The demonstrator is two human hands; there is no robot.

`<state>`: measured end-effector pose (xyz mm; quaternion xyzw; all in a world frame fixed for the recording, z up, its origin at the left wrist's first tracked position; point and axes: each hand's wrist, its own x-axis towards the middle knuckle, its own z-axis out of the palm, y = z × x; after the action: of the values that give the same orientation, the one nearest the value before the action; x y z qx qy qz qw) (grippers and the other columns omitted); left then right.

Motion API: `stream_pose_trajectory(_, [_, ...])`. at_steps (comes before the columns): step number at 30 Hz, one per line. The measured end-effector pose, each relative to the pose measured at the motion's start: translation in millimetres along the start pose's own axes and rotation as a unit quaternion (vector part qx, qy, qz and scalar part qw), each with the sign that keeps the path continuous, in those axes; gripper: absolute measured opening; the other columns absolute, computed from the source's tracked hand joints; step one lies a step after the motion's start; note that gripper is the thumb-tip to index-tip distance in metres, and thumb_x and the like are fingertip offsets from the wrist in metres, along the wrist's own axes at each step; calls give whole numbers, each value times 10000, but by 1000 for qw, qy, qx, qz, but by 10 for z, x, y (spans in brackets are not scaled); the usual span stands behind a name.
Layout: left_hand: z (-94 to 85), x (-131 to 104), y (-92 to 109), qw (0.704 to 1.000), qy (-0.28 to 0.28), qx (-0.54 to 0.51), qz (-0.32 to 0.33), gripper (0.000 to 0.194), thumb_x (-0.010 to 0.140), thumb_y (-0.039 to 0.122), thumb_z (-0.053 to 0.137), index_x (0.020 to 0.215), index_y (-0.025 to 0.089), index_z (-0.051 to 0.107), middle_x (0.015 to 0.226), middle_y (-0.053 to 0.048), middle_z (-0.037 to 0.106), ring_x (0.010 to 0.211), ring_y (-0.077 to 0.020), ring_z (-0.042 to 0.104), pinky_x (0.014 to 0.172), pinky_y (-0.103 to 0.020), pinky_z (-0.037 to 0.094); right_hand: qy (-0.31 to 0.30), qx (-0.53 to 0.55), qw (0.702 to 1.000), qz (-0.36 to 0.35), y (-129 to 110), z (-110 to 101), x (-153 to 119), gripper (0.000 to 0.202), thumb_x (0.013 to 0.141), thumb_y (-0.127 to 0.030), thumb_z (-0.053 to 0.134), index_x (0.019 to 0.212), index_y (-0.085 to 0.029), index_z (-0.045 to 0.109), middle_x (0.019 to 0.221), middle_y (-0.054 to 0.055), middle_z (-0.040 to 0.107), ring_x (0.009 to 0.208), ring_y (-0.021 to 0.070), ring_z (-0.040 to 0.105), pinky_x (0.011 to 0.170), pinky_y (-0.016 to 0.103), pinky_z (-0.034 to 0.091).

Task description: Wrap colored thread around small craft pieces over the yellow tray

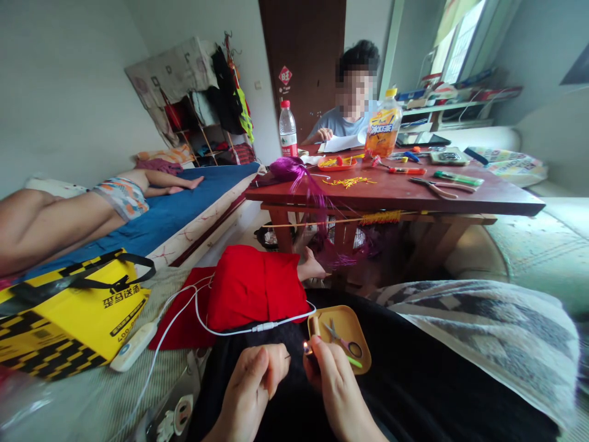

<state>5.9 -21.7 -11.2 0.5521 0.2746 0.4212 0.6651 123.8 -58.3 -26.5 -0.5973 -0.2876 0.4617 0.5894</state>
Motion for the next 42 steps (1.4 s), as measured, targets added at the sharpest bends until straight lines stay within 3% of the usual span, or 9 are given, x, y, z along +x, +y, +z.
stream_pose_trajectory(17, [-9, -1, -3, 1000, -6, 16, 6, 535, 864, 506, 370, 440, 180, 374, 459, 29, 290, 486, -114, 289, 521, -296, 209, -49, -39, 998, -1, 61, -92, 56, 536, 673, -697, 485, 605, -176, 590, 597, 2, 530, 525, 135, 482, 524, 234, 446])
stream_pose_trajectory(23, [2, 7, 14, 1000, 5, 15, -2, 539, 858, 514, 381, 436, 179, 360, 456, 32, 275, 489, -113, 281, 526, -295, 211, -29, -11, 1000, 2, 76, -63, 39, 520, 682, -682, 490, 645, -175, 598, 635, 14, 556, 575, 145, 521, 557, 228, 463])
stream_pose_trajectory(30, [3, -2, 2, 1000, 1, 12, 0, 539, 859, 509, 385, 435, 178, 360, 460, 32, 279, 486, -110, 281, 521, -295, 203, -51, -6, 999, 10, 114, -79, 50, 510, 657, -669, 531, 685, -167, 617, 641, 18, 566, 583, 147, 532, 556, 223, 466])
stream_pose_trajectory(35, [-19, -2, -10, 1000, -7, 14, 2, 533, 866, 497, 377, 440, 178, 361, 458, 35, 275, 482, -108, 279, 516, -293, 202, -32, -12, 999, 0, 18, -75, 75, 514, 695, -674, 468, 585, -178, 547, 563, 3, 520, 507, 132, 476, 480, 229, 424])
stream_pose_trajectory(38, [-38, -3, -14, 1000, 0, 16, -3, 520, 870, 480, 380, 447, 180, 359, 472, 35, 276, 496, -110, 286, 524, -289, 210, -49, -131, 990, -29, -40, -268, 267, 531, 833, -597, 226, 549, -204, 442, 489, -14, 450, 452, 128, 424, 447, 239, 376])
stream_pose_trajectory(40, [-45, 2, -14, 1000, 14, 19, -10, 510, 868, 477, 388, 454, 182, 359, 482, 35, 283, 509, -113, 291, 535, -285, 222, -65, -325, 940, -86, -7, -455, 466, 473, 888, -456, 121, 670, -212, 462, 626, 8, 544, 568, 151, 524, 526, 241, 419])
stream_pose_trajectory(42, [-47, 12, -11, 999, 30, 25, -19, 508, 860, 491, 396, 456, 185, 356, 482, 35, 286, 513, -114, 287, 542, -283, 228, -79, -404, 908, -82, 105, -607, 667, 302, 861, -401, 294, 759, -210, 505, 721, 33, 609, 659, 186, 575, 596, 274, 434])
